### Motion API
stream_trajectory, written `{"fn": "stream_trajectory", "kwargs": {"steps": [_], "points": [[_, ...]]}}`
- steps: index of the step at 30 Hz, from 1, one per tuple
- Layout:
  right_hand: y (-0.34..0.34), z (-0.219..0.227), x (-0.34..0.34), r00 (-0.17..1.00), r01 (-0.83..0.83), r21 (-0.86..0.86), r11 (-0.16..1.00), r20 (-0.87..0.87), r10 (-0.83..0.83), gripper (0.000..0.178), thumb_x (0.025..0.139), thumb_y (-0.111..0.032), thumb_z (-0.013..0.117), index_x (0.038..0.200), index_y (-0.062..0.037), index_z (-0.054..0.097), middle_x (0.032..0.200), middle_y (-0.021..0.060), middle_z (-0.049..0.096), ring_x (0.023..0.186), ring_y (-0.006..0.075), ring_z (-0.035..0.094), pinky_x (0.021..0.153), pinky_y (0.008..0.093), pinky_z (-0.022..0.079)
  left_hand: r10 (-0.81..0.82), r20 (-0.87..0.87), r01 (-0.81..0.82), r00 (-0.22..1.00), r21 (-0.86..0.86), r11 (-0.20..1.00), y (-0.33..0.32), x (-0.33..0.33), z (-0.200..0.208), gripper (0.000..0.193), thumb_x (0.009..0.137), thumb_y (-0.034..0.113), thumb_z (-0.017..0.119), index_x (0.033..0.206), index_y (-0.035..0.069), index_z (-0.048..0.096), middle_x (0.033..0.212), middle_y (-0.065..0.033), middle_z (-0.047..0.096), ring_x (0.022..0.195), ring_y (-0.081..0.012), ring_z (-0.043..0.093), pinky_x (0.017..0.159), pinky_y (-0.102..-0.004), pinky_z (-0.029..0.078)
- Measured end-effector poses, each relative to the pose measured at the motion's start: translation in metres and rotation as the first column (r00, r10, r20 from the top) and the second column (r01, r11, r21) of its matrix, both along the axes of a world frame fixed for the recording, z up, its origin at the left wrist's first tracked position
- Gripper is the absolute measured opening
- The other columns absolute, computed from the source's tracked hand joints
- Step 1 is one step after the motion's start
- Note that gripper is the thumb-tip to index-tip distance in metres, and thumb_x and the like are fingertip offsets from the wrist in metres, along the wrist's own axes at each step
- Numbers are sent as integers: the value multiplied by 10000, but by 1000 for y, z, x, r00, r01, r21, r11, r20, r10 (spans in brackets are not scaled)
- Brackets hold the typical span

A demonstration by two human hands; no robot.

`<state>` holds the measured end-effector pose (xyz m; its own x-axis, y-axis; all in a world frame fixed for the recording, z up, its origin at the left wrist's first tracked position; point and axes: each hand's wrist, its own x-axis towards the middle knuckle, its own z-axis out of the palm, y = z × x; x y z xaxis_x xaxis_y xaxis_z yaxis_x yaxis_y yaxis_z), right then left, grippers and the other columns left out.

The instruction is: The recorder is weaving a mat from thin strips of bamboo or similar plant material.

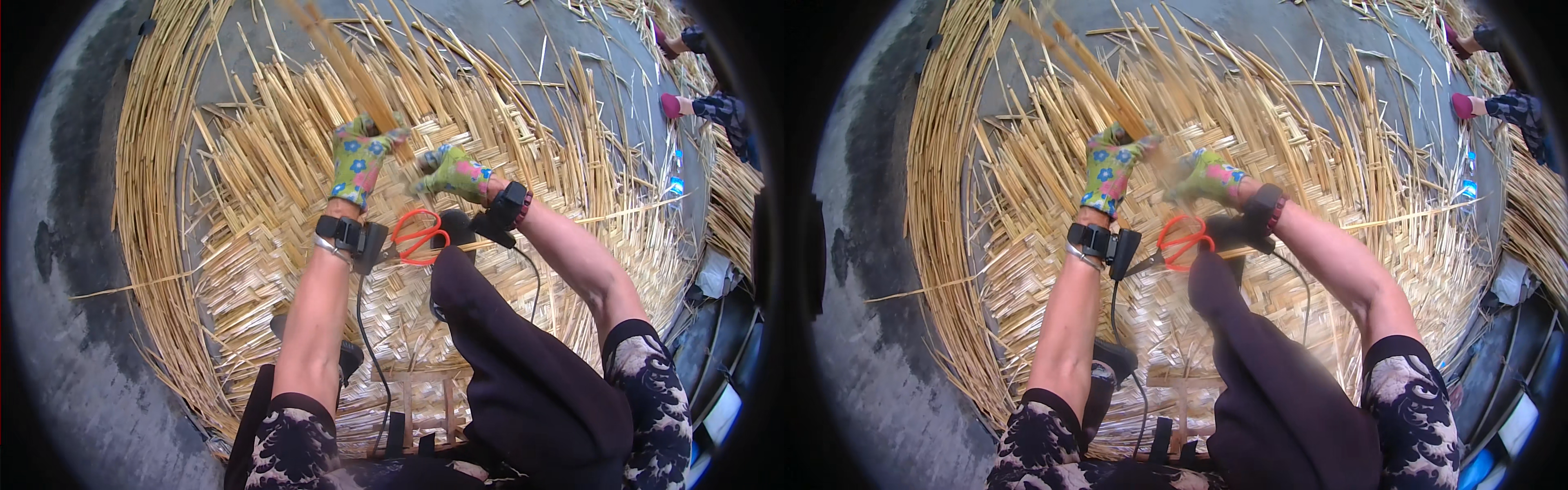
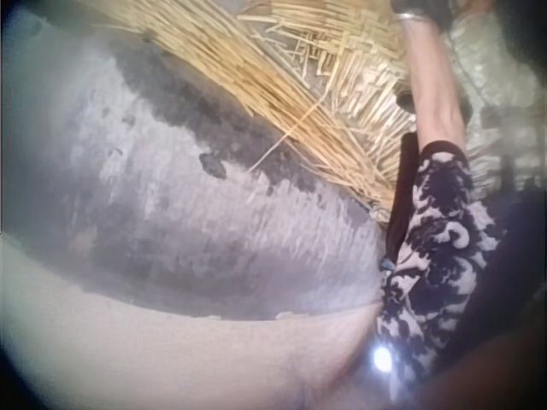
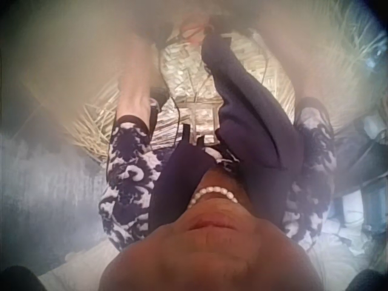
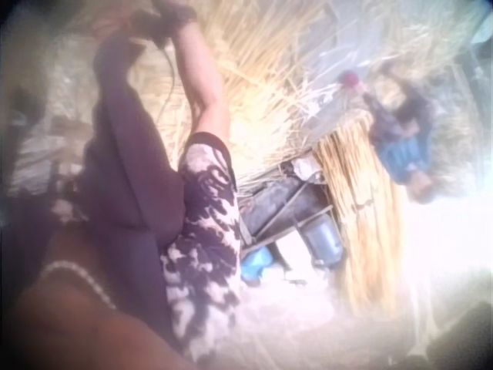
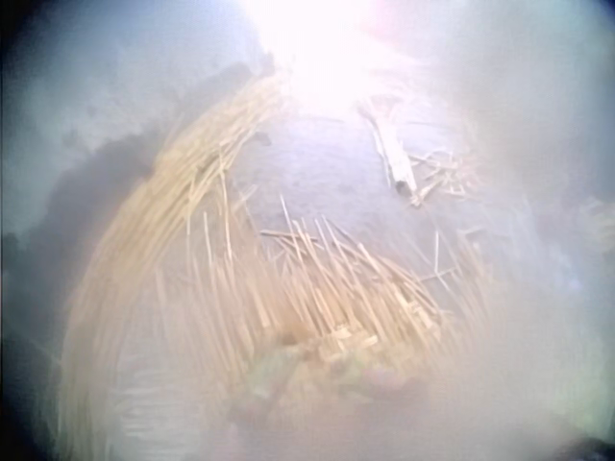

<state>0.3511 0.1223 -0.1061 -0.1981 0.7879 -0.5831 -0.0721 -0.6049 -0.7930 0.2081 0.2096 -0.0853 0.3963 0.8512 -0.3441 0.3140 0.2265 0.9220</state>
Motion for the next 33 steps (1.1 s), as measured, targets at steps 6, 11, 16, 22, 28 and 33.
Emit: {"fn": "stream_trajectory", "kwargs": {"steps": [6,11,16,22,28,33], "points": [[20,-38,36,910,-118,165,979,412,40,169,664,-81,724,787,0,640,699,39,631,600,82,541,548,249,450,-12,194,14,981,-7,1000,22,21,-16,321,721,101,673,1023,18,604,850,-49,646,704,-109,594,626,-222,477],[35,-50,41,944,296,234,926,76,-321,173,648,-33,734,809,-34,670,805,41,663,735,99,604,669,228,491,123,-106,-138,987,-142,980,40,8,-74,338,733,104,676,1043,38,561,871,-90,641,713,-131,611,589,-218,494],[33,-65,36,949,300,210,931,36,-314,209,672,-24,708,876,-21,666,827,54,661,753,97,598,678,236,484,133,-330,-73,934,187,980,33,25,-93,543,593,269,760,1026,18,551,859,-133,627,815,-246,604,726,-317,471],[34,-69,35,949,286,273,918,51,-311,147,723,14,633,864,-15,664,825,55,659,769,113,598,699,257,482,139,-623,92,770,324,941,14,42,-88,706,534,392,788,1047,12,487,987,-178,557,927,-322,562,772,-385,457],[50,-78,31,819,-28,278,960,558,-137,238,634,-249,733,830,-123,685,738,87,643,648,202,596,608,291,456,208,-530,22,822,396,918,11,33,-97,666,564,364,778,1064,42,478,961,-161,561,896,-319,566,760,-371,457],[50,-88,30,850,-1,324,946,499,-170,238,641,-255,725,835,-124,684,730,88,641,650,208,598,612,296,457,203,-476,9,856,405,914,17,24,-97,587,620,280,743,1086,41,478,967,-142,558,887,-278,572,747,-352,457]]}}
